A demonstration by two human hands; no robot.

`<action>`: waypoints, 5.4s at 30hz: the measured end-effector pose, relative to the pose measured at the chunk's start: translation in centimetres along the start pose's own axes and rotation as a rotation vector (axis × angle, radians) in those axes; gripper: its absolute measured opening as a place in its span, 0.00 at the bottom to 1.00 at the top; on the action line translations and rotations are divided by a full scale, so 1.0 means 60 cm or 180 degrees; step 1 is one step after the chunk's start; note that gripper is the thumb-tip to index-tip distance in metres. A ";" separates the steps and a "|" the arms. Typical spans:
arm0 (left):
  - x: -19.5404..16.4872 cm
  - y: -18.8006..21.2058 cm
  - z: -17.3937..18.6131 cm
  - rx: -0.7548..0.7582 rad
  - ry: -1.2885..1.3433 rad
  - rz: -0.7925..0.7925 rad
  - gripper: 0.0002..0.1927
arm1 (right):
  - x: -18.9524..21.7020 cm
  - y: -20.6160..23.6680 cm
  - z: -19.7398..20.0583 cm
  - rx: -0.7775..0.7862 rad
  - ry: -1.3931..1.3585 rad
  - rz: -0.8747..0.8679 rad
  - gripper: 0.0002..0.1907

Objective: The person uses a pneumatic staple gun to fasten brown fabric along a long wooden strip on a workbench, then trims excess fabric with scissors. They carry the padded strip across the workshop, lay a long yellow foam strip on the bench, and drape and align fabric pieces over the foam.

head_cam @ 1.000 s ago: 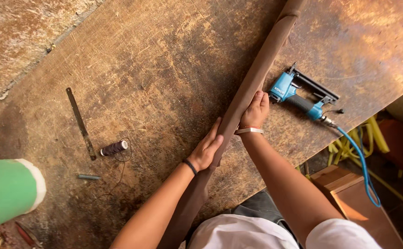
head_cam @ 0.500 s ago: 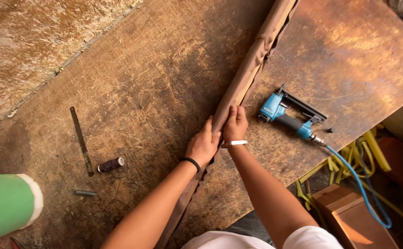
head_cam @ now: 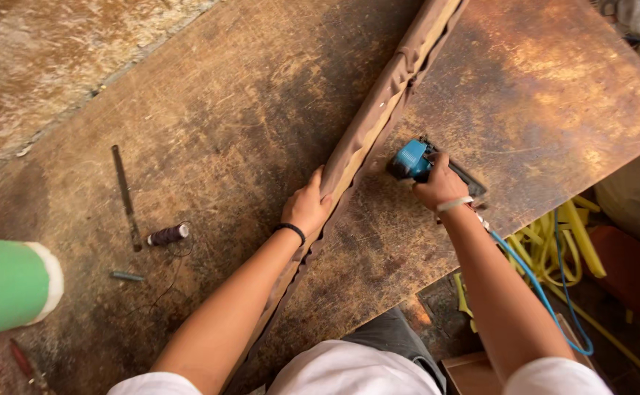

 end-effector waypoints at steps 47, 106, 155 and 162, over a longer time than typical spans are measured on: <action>0.130 0.163 -0.029 0.0424 0.0550 -0.0569 0.54 | 0.088 0.185 -0.030 -0.0749 0.0310 0.0556 0.28; -0.105 -0.086 -0.004 0.0101 -0.0538 -0.0036 0.51 | 0.111 0.000 0.041 -0.0378 -0.1506 0.0862 0.23; 0.067 -0.002 -0.049 0.1350 0.1313 -0.0738 0.51 | 0.274 0.228 -0.268 0.1073 -0.5040 -0.0917 0.24; 0.284 0.153 -0.025 0.1631 0.2352 -0.0635 0.45 | 0.329 0.182 -0.316 -0.1724 -0.4494 -0.0915 0.16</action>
Point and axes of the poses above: each hand's wrist, its own y-axis away from the middle knuckle, its own z-axis out of the back of the hand, x = y × z, the point moved 7 cm from there along -y, towards the middle knuckle, and after that the axes turned 6 degrees about z, right-handed, at the moved point
